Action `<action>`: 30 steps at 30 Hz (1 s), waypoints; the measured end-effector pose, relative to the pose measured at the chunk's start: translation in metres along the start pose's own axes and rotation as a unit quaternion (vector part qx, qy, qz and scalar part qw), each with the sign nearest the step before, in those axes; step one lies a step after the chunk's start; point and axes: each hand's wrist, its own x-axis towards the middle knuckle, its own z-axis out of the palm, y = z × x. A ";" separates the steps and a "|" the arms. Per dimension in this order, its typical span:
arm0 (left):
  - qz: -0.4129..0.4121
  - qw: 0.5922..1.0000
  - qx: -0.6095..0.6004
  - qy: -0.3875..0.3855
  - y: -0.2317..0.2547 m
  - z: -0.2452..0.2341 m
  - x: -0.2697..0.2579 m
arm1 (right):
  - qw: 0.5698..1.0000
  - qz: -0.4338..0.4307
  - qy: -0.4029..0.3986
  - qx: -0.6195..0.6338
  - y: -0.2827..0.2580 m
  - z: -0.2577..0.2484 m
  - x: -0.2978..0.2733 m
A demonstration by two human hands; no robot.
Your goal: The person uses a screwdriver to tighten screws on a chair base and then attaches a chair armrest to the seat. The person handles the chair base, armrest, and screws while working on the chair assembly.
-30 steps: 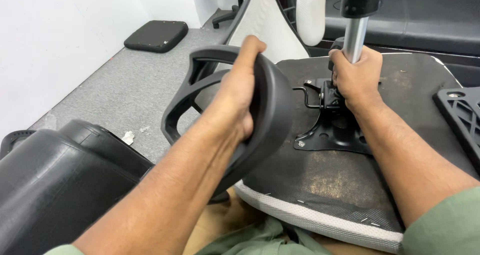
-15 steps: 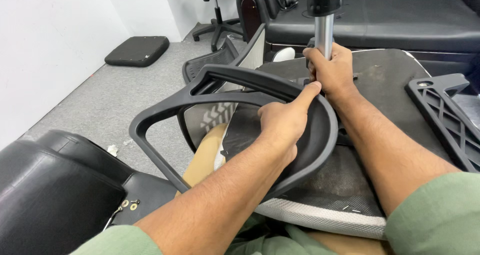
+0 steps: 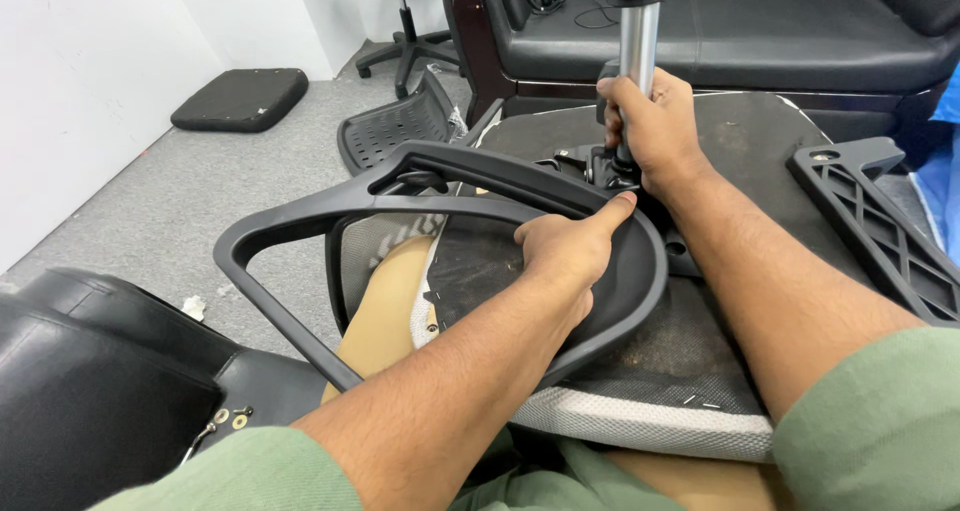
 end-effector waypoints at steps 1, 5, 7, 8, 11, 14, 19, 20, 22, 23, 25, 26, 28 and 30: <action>-0.002 1.000 -0.001 -0.008 0.000 -0.001 0.001 | 1.000 0.007 0.002 -0.001 0.002 0.000 0.001; -0.008 1.000 -0.006 -0.026 0.001 -0.004 0.004 | 1.000 0.028 0.003 -0.007 0.010 0.000 0.007; -0.019 1.000 0.004 -0.022 0.005 -0.006 0.003 | 0.999 0.036 0.003 -0.014 0.012 0.002 0.010; -0.028 0.999 0.017 -0.019 0.006 -0.008 0.003 | 0.999 0.040 0.006 -0.019 0.014 0.003 0.011; -0.026 0.999 0.031 -0.030 0.009 -0.014 0.001 | 0.999 0.035 0.003 -0.035 0.015 0.005 0.014; -0.011 0.995 0.062 -0.076 0.010 -0.020 -0.001 | 0.998 0.043 0.012 -0.052 0.014 0.007 0.013; 0.042 0.977 0.155 -0.141 0.009 -0.033 -0.001 | 0.997 0.024 0.034 -0.071 0.008 0.015 0.011; 0.045 0.978 0.148 -0.143 0.009 -0.034 -0.001 | 0.996 0.019 0.041 -0.074 0.007 0.016 0.011; 0.058 0.979 0.129 -0.147 0.009 -0.036 0.001 | 0.997 0.007 0.044 -0.068 0.005 0.019 0.011; 0.067 0.980 0.116 -0.149 0.012 -0.038 0.002 | 0.997 0.000 0.041 -0.058 0.003 0.019 0.011; 0.081 0.979 0.062 -0.174 0.021 -0.042 0.006 | 0.997 -0.018 0.040 -0.059 -0.002 0.024 0.015; 0.085 0.977 0.022 -0.195 0.028 -0.046 0.008 | 0.996 -0.028 0.042 -0.069 -0.005 0.026 0.017; 0.093 0.973 -0.021 -0.210 0.040 -0.052 0.006 | 0.994 -0.039 0.050 -0.085 -0.011 0.033 0.022; 0.102 0.975 -0.030 -0.196 0.051 -0.057 0.000 | 0.992 -0.041 0.063 -0.100 -0.019 0.041 0.027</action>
